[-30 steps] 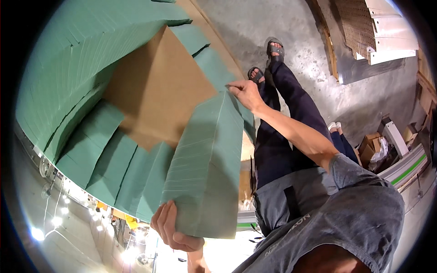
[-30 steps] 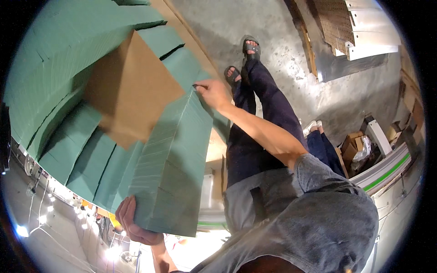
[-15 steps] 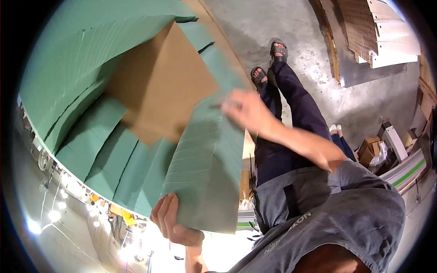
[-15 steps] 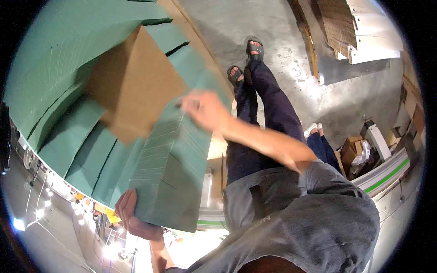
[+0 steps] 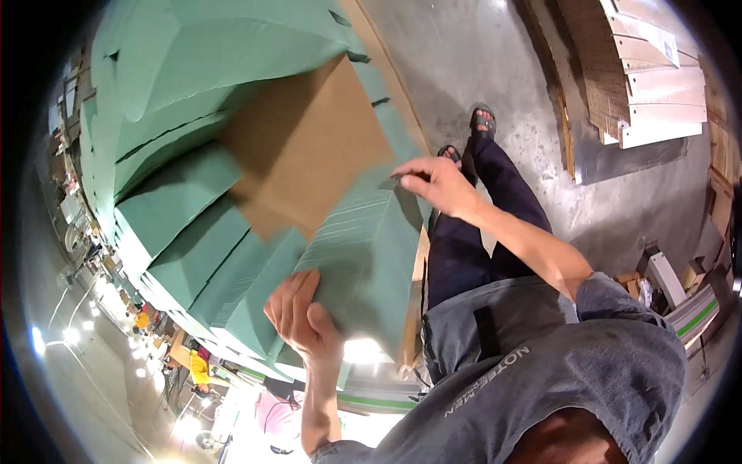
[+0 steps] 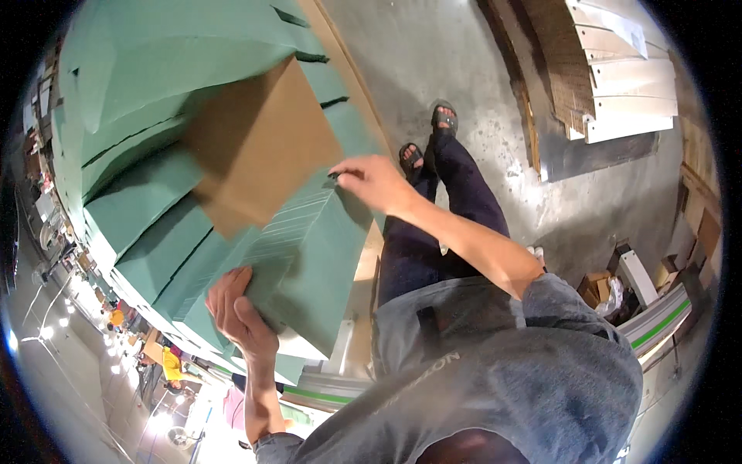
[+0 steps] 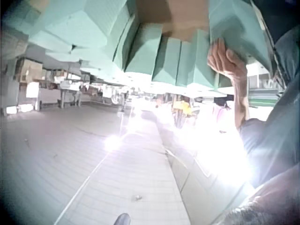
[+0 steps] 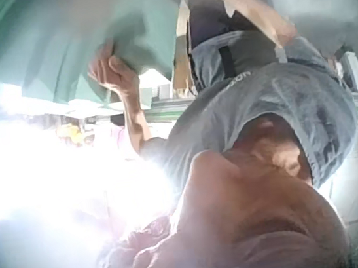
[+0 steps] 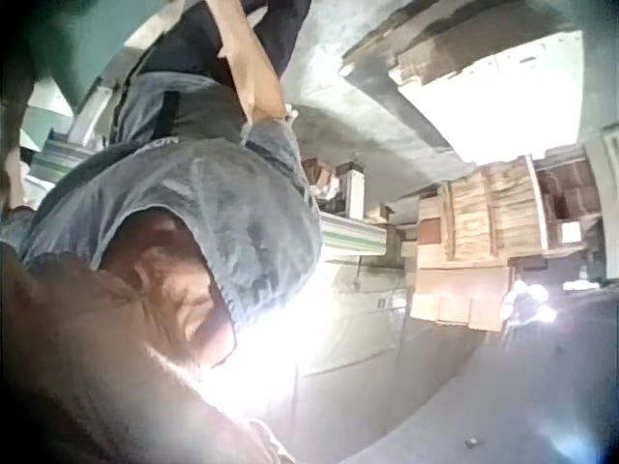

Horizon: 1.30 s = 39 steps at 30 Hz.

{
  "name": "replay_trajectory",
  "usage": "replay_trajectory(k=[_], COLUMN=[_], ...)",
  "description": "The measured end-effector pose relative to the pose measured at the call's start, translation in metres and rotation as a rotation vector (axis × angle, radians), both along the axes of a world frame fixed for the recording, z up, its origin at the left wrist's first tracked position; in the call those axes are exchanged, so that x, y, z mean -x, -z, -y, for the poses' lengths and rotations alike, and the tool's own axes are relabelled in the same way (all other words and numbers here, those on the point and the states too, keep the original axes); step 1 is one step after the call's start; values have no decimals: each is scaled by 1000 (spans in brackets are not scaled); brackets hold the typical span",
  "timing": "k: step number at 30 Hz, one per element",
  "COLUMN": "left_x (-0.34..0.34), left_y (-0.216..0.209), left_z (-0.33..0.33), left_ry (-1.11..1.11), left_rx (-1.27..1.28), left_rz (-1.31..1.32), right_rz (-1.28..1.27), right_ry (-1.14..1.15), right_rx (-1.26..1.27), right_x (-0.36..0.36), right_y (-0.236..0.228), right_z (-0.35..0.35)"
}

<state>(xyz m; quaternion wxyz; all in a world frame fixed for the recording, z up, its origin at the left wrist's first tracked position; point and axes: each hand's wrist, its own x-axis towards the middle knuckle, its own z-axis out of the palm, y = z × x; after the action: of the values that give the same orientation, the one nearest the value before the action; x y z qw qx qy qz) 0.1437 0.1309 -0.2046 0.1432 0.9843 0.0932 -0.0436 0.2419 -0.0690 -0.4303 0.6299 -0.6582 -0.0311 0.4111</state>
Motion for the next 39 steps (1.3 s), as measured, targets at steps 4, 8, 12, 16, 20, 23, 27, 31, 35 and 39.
replay_trajectory(k=[4, 8, 12, 16, 20, 23, 27, 31, 35, 39], left_x=[6, 22, 81, 149, 236, 295, 220, 217, 262, 216], left_y=[-14, -41, -64, -29, 35, 140, 243, 353, 431, 472], left_z=[0, 1, 4, 29, 98, 165, 186, 180, 188, 167], left_ry=[14, -151, -605, -1226, -1584, -1716, -1598, -1291, -1468, -1332], left_rx=[-89, -169, -283, -268, -67, 187, 289, -227, -56, -282], left_rz=[11, 300, 631, 619, 415, 357, 497, 411, 102, 528], right_rz=[15, 134, 27, 50, 275, 577, 798, 743, 928, 911], right_ry=[29, 28, -10, -140, -378, -477, -574, -640, -451, -303], right_rx=[73, 180, 198, 161, 129, -19, -117, -190, -337, -583], right_x=[-13, -16, -33, -60, -95, -94, -114, -127, -121, -131], right_y=[6, 21, 61, 98, 116, 120, 156, 192, 207, 222], right_z=[8, 9, 21, -4, -60, -119, -164, -204, -202, -183])
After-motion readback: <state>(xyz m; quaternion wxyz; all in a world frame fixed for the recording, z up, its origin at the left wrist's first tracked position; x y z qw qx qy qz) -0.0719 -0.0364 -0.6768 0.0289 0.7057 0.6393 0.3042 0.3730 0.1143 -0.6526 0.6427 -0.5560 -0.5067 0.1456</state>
